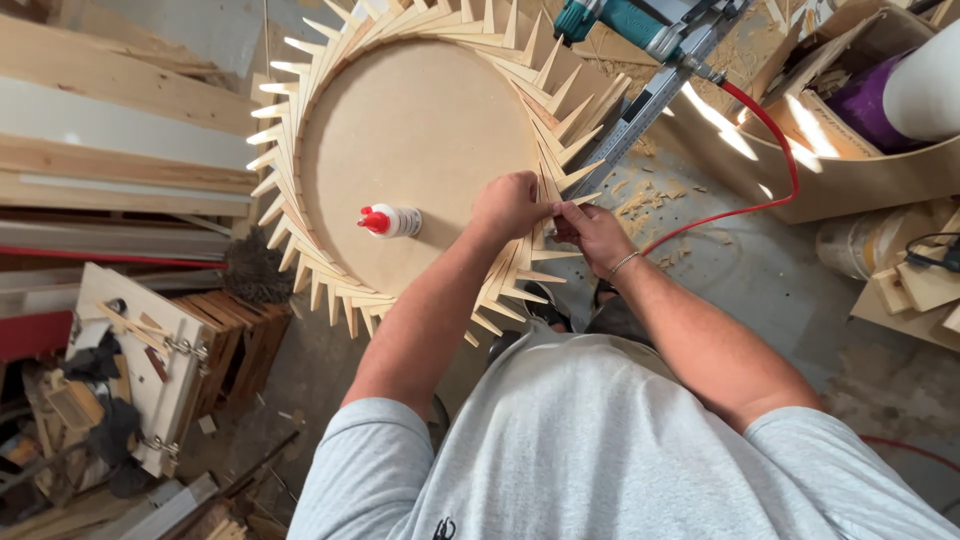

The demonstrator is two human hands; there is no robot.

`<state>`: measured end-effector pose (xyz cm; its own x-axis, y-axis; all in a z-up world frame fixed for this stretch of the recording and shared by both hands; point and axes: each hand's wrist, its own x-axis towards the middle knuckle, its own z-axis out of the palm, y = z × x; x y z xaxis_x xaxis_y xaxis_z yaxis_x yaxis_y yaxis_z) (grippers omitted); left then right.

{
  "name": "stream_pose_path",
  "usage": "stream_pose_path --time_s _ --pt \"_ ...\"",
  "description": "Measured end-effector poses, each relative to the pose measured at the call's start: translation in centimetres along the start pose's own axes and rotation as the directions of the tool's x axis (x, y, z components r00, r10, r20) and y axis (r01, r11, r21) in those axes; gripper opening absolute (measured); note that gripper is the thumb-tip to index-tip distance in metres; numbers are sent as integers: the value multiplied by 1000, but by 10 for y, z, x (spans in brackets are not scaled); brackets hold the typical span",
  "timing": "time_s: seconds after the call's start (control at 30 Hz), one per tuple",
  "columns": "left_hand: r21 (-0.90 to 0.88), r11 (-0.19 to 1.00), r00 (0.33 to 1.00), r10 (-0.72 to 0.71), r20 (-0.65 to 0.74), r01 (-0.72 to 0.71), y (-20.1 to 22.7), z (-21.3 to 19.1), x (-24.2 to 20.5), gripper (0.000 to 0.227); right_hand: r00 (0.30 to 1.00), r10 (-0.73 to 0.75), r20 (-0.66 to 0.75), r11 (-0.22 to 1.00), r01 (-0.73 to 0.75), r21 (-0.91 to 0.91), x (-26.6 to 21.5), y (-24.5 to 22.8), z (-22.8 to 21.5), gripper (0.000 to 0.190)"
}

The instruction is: Assemble a decorative wooden frame by gluing and nailing slats to a circular base

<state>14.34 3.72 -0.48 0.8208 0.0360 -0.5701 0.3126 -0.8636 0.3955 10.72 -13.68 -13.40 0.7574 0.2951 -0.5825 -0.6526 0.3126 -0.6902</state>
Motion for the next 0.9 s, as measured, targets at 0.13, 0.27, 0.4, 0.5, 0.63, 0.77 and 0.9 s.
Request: stream_pose_path --time_s 0.13,0.27,0.4,0.5,0.63,0.77,0.9 --pt "2 1000 1000 8 -9 -8 -2 2 2 45 997 6 77 985 8 -172 -24 -38 5 29" --pt "-24 1000 1000 -15 14 15 3 -6 -6 40 916 218 336 272 274 -923 14 -76 -61 43" --pt "-55 998 999 -34 12 35 6 -6 -10 40 995 -96 9 39 13 -999 51 -157 -92 30" --pt "-70 996 998 -59 -6 58 2 -2 -3 40 891 -452 -39 66 -10 -998 133 -194 -100 22" --pt "-70 996 998 -57 -13 56 6 -4 -4 43 655 -582 481 -336 344 -877 196 -225 -54 58" --pt "-54 998 999 -46 -28 44 -1 5 1 46 833 -453 319 -430 110 -896 247 -205 -32 91" --pt "-75 990 992 -117 51 120 8 -6 -2 45 873 -430 232 -359 70 -931 257 -205 -25 92"
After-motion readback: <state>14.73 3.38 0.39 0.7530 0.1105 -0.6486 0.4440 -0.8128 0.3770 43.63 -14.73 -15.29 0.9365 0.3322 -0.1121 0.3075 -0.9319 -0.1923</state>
